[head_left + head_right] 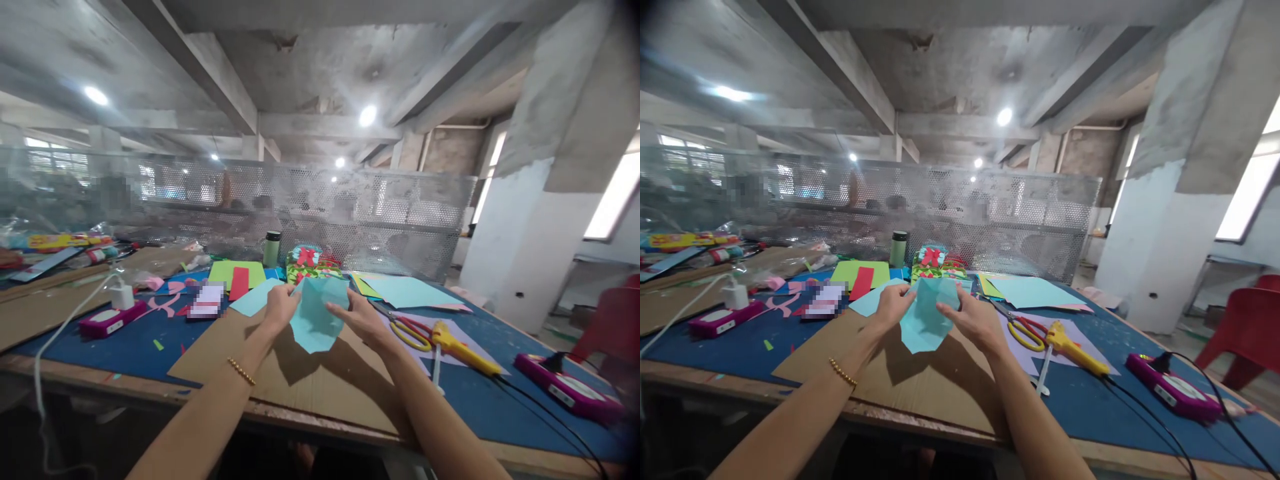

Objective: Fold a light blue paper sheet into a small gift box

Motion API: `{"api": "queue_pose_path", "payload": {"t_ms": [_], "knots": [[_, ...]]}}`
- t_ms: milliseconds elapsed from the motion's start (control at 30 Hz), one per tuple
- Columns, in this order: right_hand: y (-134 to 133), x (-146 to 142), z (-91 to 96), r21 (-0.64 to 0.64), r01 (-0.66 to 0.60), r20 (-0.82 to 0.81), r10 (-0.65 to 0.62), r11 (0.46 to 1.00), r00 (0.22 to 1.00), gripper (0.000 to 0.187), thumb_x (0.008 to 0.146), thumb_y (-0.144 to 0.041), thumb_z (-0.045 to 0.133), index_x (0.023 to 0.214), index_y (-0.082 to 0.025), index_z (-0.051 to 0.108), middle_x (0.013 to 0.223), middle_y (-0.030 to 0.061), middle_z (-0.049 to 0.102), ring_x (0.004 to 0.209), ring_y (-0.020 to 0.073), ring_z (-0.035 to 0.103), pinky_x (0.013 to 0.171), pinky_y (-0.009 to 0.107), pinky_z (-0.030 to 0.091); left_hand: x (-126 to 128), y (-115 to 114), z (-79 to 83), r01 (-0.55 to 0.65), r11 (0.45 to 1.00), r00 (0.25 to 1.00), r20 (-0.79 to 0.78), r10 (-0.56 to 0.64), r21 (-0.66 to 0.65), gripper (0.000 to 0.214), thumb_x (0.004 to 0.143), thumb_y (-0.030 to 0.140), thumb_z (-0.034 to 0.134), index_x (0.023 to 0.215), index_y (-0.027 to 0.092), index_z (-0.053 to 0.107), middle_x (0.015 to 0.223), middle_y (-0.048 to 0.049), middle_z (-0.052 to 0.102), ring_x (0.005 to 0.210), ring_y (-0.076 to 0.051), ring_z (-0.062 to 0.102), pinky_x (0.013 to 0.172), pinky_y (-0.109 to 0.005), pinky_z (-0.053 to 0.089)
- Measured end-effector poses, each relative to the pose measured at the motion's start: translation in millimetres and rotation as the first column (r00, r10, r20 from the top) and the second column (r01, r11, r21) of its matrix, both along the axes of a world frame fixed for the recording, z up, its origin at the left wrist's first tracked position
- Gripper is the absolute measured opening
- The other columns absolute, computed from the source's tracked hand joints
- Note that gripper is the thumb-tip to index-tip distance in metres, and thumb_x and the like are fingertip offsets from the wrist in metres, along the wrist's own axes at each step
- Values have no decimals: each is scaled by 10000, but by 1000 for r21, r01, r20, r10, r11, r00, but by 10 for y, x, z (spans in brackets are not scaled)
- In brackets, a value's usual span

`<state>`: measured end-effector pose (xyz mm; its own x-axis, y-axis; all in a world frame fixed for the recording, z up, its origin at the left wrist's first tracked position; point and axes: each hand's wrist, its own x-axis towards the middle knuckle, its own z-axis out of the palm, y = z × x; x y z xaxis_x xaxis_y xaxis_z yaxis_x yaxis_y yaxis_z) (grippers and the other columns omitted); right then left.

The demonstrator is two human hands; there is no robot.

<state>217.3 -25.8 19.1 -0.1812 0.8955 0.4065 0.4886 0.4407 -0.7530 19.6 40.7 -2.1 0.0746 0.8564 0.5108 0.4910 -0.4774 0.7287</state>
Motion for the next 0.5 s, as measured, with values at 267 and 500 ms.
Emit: {"api": "queue_pose_path", "payload": {"t_ms": [267,500], "knots": [[104,73,-88,11,6,-20,-6,1000,1000,305,805,-461,555,726,-176,631,712,19,631,677,172,556,643,293,476,22,-6,-20,212,971,977,15,-212,-112,245,701,202,556,866,131,723,698,9,622,701,-146,541,591,-200,370],[27,62,-58,-62,-112,78,117,992,990,301,809,-438,567,852,-178,713,809,30,686,712,173,589,676,292,496,-43,-134,38,461,826,885,101,-454,-325,516,659,212,596,1167,163,672,599,37,596,506,-105,518,472,-182,356]]}}
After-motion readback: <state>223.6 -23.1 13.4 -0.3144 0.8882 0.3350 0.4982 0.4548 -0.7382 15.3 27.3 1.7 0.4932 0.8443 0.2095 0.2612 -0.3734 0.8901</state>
